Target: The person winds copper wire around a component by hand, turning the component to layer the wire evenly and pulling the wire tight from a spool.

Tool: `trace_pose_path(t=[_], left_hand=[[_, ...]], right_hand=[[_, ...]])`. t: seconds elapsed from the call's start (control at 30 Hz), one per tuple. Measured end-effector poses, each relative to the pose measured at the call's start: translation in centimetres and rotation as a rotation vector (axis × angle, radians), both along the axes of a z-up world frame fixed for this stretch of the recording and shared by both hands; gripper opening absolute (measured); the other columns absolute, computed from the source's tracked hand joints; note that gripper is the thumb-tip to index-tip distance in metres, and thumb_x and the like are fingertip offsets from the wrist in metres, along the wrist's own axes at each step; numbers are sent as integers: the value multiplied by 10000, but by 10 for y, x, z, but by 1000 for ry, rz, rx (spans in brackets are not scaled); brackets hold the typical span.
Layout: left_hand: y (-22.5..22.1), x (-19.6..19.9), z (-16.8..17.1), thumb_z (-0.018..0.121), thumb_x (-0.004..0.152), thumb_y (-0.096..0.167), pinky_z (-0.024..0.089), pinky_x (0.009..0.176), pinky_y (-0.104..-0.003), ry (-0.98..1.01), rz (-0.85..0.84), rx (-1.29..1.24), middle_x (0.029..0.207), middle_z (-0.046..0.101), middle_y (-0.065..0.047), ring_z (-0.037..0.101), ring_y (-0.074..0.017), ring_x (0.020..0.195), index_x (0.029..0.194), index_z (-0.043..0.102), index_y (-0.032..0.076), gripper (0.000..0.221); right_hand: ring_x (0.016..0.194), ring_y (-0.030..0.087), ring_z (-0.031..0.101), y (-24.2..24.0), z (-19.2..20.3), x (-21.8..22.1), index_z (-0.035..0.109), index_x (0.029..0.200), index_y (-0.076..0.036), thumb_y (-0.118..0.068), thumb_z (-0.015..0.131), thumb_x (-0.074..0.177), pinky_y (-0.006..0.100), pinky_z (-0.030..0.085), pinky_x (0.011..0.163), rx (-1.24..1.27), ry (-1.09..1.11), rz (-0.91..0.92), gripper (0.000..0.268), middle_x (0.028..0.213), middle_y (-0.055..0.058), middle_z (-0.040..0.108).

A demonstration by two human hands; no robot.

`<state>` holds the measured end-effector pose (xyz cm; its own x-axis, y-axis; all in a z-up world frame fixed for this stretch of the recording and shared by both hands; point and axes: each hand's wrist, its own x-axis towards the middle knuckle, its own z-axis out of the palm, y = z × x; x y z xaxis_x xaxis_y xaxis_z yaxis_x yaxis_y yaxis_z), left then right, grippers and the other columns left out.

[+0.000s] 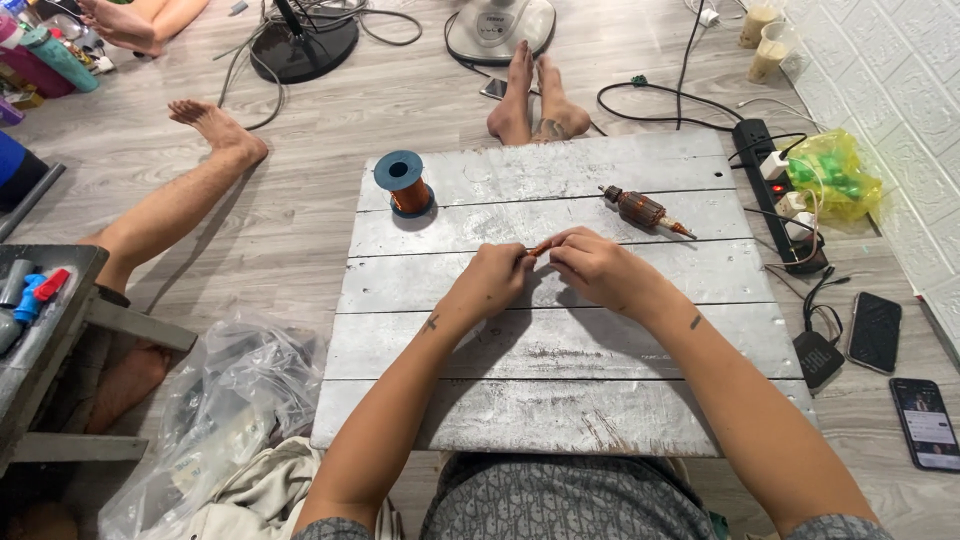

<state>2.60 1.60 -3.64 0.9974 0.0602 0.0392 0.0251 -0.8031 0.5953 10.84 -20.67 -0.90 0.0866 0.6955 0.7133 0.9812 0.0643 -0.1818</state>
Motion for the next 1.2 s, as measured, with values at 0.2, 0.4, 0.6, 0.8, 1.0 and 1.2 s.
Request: trace_pose_path(t=[0.2,0.4,0.6,0.8,1.0,1.2], left_hand=[[-13,-12,39,707,1048,558,594,832,-470,-27,85,-433,843,804,-154,775,-311,867,1199,856,92,512],[-10,13,5,834,1054,449,504,698,-281,-339,134,-632,643,643,13,574,-95,721,882,861,178,323],[-15,-6,24,840,1053,305,528,602,-204,-389,151,-714,662,689,20,592,-46,728,977,904,158,177],[-11,0,16,830,1070,265,550,539,-200,-414,117,-723,663,676,17,563,-33,705,1025,907,145,149],[-12,-5,28,809,1078,228,471,484,-170,-412,93,-731,612,574,34,497,-19,667,1021,898,117,153],[-10,-3,25,810,1086,242,444,475,-173,-415,66,-724,605,548,31,482,-20,666,1021,893,107,170]], right_hand=[[1062,315,812,7,-28,9,785,1149,-53,-46,817,1002,397,682,833,-44,176,-141,150,1014,96,785],[1124,313,822,2,9,-12,812,1263,-48,11,744,1068,357,685,885,159,661,-130,215,1125,152,841],[1160,386,803,-8,28,-5,757,1292,60,160,542,1096,486,728,926,462,730,-109,307,1218,258,782],[1237,365,774,-20,10,31,817,1294,-26,137,684,1028,493,622,1046,275,377,-155,339,1263,150,798],[1122,409,790,-20,30,17,786,1354,-36,147,685,1047,512,627,963,110,369,-57,372,1239,180,798],[841,294,799,-17,20,20,777,1396,-32,163,603,1088,441,653,789,71,404,-31,404,1124,184,809]])
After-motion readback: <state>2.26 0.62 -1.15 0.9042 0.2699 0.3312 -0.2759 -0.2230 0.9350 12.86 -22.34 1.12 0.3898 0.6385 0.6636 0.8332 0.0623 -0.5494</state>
